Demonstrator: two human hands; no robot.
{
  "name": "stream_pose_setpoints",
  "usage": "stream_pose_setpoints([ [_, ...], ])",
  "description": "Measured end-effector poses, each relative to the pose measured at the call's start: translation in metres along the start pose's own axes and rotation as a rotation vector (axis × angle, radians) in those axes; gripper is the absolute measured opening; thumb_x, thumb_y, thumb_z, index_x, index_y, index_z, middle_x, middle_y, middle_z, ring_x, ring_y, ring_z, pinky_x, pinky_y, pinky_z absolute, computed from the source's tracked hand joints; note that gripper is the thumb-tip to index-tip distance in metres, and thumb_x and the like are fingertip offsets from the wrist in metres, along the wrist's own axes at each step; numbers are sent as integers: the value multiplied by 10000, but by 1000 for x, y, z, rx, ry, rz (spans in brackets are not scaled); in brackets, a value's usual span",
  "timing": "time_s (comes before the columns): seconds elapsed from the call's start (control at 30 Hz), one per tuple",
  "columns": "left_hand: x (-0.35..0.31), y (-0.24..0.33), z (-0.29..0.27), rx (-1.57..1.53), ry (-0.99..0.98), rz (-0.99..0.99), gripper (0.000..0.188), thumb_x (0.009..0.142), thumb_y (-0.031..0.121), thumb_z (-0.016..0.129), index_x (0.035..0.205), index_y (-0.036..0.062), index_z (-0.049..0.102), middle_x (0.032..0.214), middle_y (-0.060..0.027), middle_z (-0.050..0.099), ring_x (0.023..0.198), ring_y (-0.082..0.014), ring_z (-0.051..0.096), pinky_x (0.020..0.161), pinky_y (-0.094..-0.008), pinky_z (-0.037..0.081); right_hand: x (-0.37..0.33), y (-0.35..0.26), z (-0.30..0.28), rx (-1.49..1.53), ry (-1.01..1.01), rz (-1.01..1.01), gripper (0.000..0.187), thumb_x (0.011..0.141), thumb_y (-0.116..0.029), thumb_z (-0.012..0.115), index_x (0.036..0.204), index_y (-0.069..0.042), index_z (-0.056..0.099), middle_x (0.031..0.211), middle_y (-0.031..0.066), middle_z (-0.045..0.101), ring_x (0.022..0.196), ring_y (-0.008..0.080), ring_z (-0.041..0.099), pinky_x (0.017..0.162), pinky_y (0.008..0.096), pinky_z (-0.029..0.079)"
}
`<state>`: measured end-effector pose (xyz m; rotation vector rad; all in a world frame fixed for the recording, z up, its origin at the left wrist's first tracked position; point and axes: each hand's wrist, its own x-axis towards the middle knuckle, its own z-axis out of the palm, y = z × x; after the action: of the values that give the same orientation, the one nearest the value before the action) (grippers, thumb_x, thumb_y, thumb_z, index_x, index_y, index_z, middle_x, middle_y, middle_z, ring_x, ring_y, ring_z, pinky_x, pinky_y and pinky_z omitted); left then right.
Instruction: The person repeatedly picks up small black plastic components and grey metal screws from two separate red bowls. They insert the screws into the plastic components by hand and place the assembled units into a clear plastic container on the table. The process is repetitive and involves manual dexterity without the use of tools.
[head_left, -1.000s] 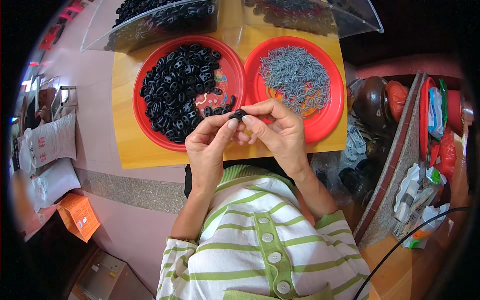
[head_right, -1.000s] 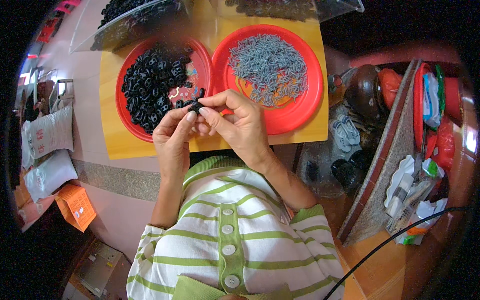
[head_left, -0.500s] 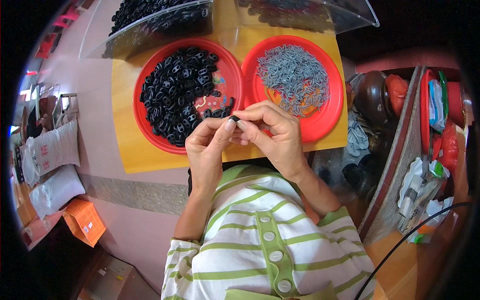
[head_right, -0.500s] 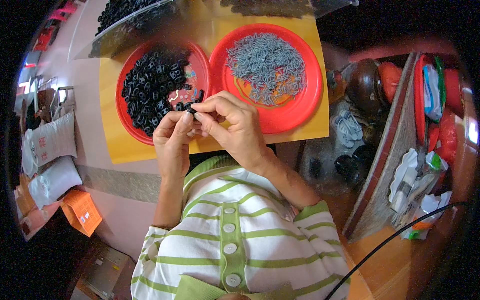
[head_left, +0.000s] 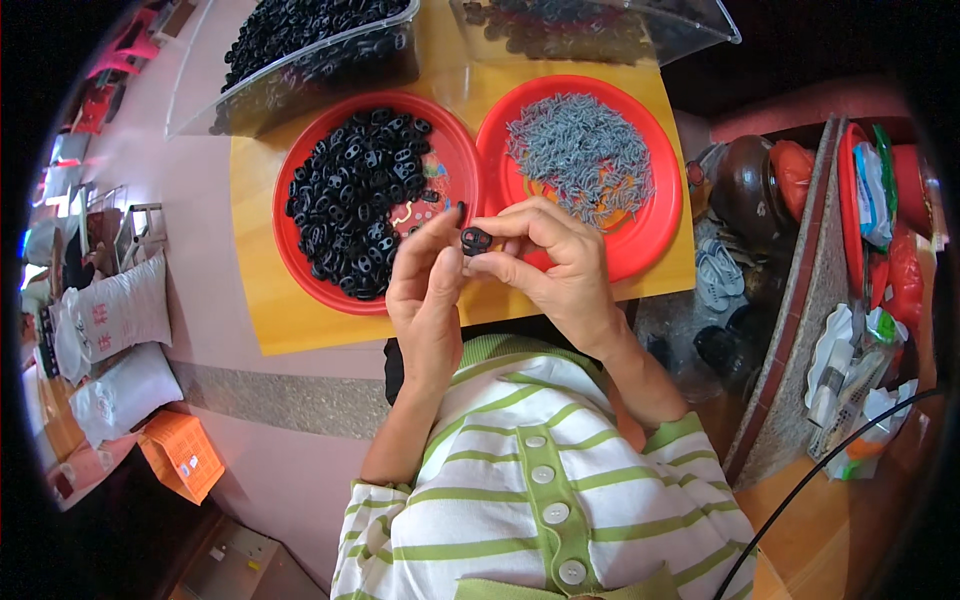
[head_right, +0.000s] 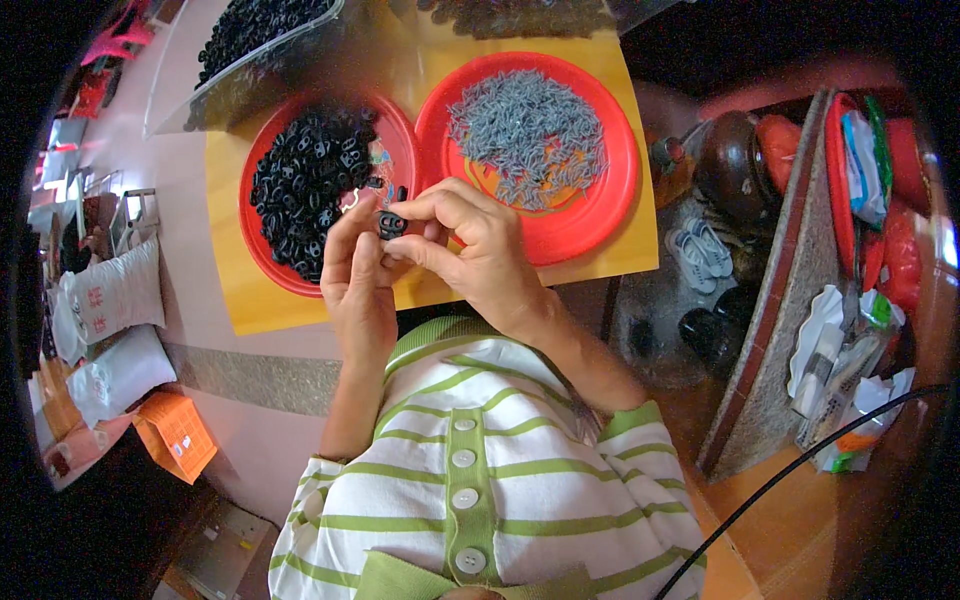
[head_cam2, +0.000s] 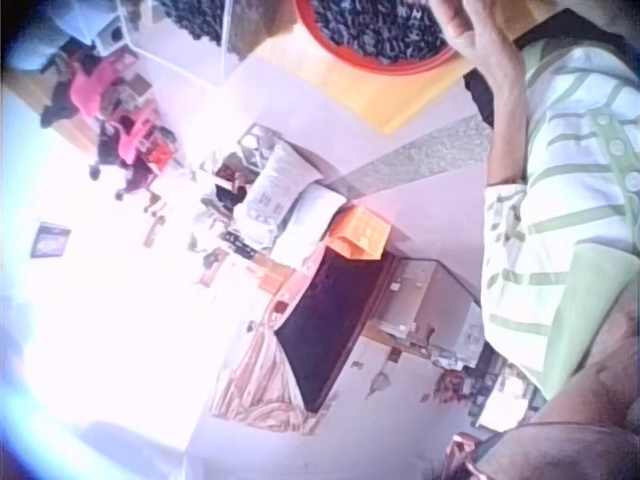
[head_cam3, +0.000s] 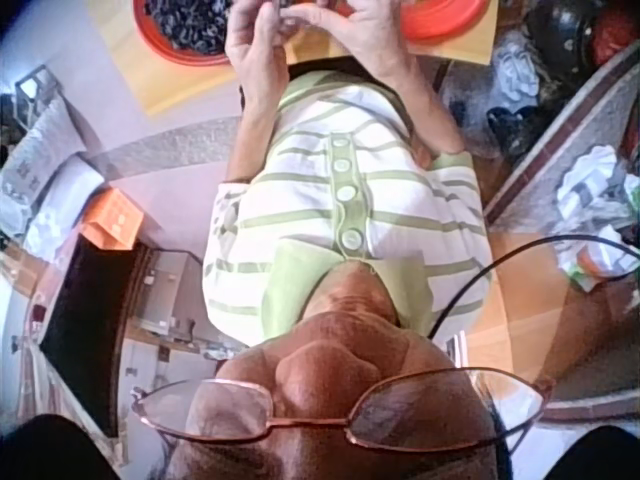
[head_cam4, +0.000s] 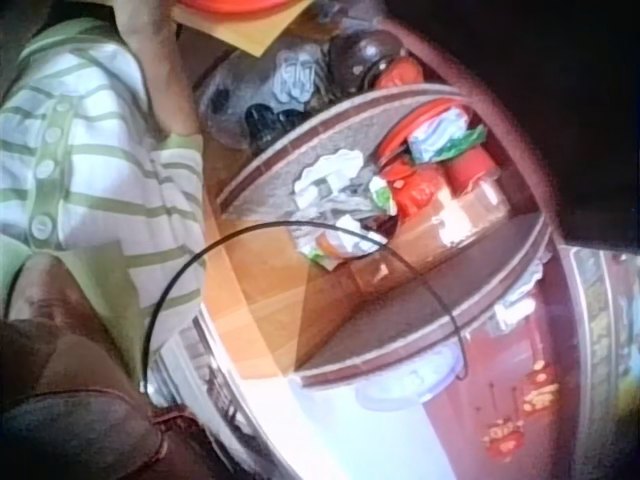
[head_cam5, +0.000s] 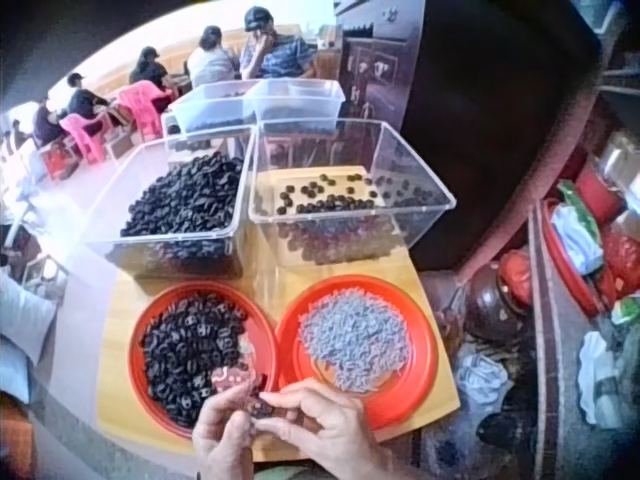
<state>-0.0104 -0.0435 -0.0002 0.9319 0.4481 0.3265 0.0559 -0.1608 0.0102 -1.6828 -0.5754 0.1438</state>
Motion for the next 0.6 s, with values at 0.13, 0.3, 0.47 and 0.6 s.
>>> stream_pose_setpoints([
  [0.13,6,-9,-18,321,-243,319,256,851,11,599,1102,-38,606,1029,-86,569,971,-148,511,875,-249,392,-3,3,-6,209,-74,109,185,768,-47,716,927,0,632,800,22,571,683,68,536,587,216,441],
  [0.3,0,-18,-21,354,-289,421,218,828,-29,622,1045,-44,618,975,-93,579,907,-152,538,816,-241,420,-19,11,-7,389,-116,187,199,794,-41,698,968,6,612,836,16,560,738,64,540,626,215,457],
  [0.47,-3,-26,-25,305,-298,370,203,826,-47,617,1029,-44,605,983,-96,566,886,-135,537,779,-220,424,-25,13,-8,405,-124,232,195,809,-31,678,985,13,604,857,25,571,760,75,551,648,222,470],
  [0.6,-1,-24,-29,282,-292,354,190,824,-61,611,1013,-44,598,982,-99,563,879,-130,537,769,-218,428,-17,9,-10,230,-192,155,197,815,-37,670,993,13,601,853,43,577,748,96,559,644,233,467],
])
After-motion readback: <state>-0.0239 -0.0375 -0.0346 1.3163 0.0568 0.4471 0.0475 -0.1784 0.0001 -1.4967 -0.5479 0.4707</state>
